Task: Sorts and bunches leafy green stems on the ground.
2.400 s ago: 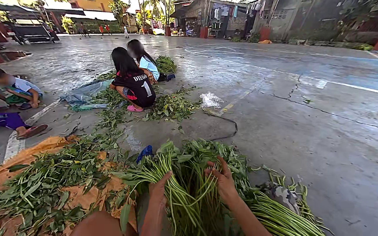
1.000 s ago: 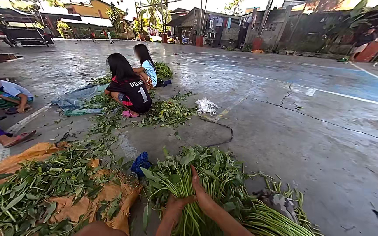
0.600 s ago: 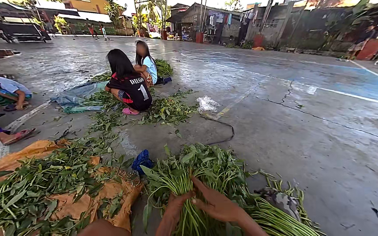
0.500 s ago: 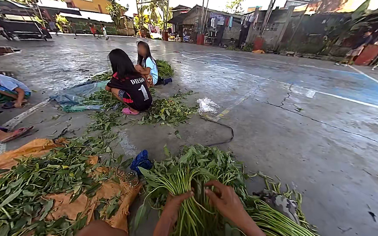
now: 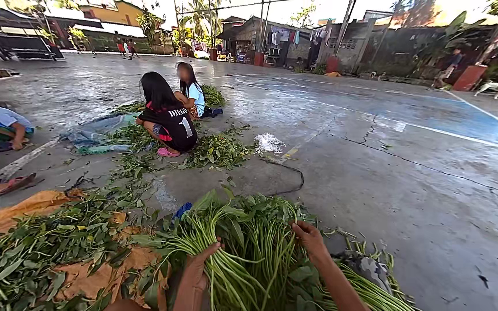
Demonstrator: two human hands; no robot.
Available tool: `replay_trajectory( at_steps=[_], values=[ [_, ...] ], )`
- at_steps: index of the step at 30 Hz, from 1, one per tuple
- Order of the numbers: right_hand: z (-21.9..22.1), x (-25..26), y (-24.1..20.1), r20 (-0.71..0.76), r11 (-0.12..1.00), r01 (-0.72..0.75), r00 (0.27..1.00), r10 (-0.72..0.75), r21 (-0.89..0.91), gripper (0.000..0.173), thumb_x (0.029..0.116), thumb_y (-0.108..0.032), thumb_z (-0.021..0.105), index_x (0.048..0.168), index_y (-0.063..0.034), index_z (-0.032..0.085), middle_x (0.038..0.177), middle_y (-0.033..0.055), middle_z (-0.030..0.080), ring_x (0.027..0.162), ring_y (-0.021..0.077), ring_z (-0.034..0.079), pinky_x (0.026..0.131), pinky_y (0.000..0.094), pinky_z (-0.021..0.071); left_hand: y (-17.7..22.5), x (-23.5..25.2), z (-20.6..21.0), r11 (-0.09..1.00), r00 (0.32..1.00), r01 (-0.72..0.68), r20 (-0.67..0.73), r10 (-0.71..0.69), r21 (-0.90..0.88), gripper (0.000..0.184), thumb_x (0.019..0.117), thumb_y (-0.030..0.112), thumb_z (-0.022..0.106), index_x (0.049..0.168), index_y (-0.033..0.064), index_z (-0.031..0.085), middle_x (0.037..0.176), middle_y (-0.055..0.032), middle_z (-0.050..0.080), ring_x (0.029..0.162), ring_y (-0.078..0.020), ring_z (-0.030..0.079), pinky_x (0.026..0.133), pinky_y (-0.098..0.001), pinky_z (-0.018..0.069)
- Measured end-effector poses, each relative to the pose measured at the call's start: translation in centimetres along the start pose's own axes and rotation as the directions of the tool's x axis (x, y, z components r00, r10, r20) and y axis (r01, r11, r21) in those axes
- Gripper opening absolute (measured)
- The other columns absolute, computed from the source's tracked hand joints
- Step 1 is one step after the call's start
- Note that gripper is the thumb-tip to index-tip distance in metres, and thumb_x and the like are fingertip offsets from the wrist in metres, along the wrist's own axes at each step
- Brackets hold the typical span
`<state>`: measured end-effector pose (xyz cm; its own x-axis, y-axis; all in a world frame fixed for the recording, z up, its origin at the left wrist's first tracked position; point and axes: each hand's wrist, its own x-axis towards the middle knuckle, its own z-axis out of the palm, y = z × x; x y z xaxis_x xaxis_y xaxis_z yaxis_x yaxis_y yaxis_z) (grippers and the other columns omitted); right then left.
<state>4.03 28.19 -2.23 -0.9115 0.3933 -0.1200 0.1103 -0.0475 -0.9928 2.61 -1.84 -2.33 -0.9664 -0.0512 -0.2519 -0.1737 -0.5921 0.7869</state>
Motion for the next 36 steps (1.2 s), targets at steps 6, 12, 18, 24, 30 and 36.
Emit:
replay_trajectory(
  at_steps=[6,12,18,24,30,36],
  values=[
    [4.0,-3.3,-0.5,0.039,0.917,0.361,0.932,-0.360,-0.167,0.047,0.0877,-0.010,0.076,0.127,0.0050,0.056,0.080,0.0022,0.067,0.065,0.0078,0.063,0.062,0.0243,0.0538,-2.0,-0.6,0.9,0.943,0.966,-0.127,-0.179,0.189,0.309,0.061,0.0711,-0.016,0.080,0.125,-0.0088,0.053,0.104,-0.0151,0.072,0.093,-0.0169,0.071,0.084,-0.0310,0.0597],
    [7.2,-6.7,1.4,0.409,0.724,0.606,0.783,-0.469,-0.330,0.032,0.0909,-0.016,0.075,0.115,0.0027,0.066,0.087,0.0096,0.072,0.073,0.0160,0.070,0.069,0.0310,0.0593,-4.0,-2.3,2.1,0.928,0.983,-0.165,-0.025,0.184,0.334,0.074,0.0669,-0.011,0.084,0.132,-0.0098,0.047,0.110,-0.0166,0.070,0.100,-0.0171,0.071,0.090,-0.0323,0.0596],
    [6.8,-6.8,2.6,0.422,0.749,0.623,0.756,-0.501,-0.226,0.027,0.0912,-0.011,0.072,0.114,0.0042,0.068,0.086,0.0093,0.073,0.072,0.0126,0.069,0.068,0.0274,0.0586,-3.5,-3.1,3.0,0.978,0.999,-0.018,0.050,0.008,0.210,0.072,0.0678,-0.013,0.082,0.131,-0.0069,0.049,0.109,-0.0156,0.070,0.098,-0.0175,0.070,0.087,-0.0329,0.0600],
    [6.6,-7.1,2.8,0.345,0.785,0.590,0.788,-0.509,-0.190,0.025,0.0951,-0.008,0.067,0.116,0.0037,0.069,0.106,0.0126,0.072,0.088,0.0116,0.071,0.078,0.0251,0.0600,-3.2,-2.9,2.5,0.986,0.967,0.114,0.215,-0.137,0.119,0.057,0.0833,-0.006,0.069,0.134,-0.0022,0.044,0.107,-0.0119,0.070,0.095,-0.0157,0.071,0.085,-0.0326,0.0610],
    [6.8,-6.9,3.4,0.293,0.724,0.640,0.765,-0.573,-0.258,0.026,0.0943,-0.008,0.066,0.118,0.0013,0.072,0.112,0.0178,0.062,0.086,0.0116,0.068,0.074,0.0216,0.0599,-3.4,-2.8,1.9,0.990,0.941,0.123,0.309,-0.139,0.070,0.043,0.0815,-0.012,0.066,0.120,-0.0008,0.053,0.099,-0.0083,0.074,0.089,-0.0144,0.073,0.083,-0.0321,0.0621],
    [7.0,-7.3,2.5,0.528,0.751,0.564,0.778,-0.342,-0.345,0.071,0.1014,-0.049,0.051,0.153,-0.0017,0.044,0.144,0.0290,0.047,0.125,0.0324,0.056,0.102,0.0418,0.0519,-3.4,-2.4,1.8,0.994,0.960,0.105,0.258,-0.111,0.035,0.041,0.0879,-0.012,0.061,0.125,-0.0010,0.048,0.101,-0.0092,0.072,0.089,-0.0147,0.072,0.082,-0.0317,0.0614]
  ],
)
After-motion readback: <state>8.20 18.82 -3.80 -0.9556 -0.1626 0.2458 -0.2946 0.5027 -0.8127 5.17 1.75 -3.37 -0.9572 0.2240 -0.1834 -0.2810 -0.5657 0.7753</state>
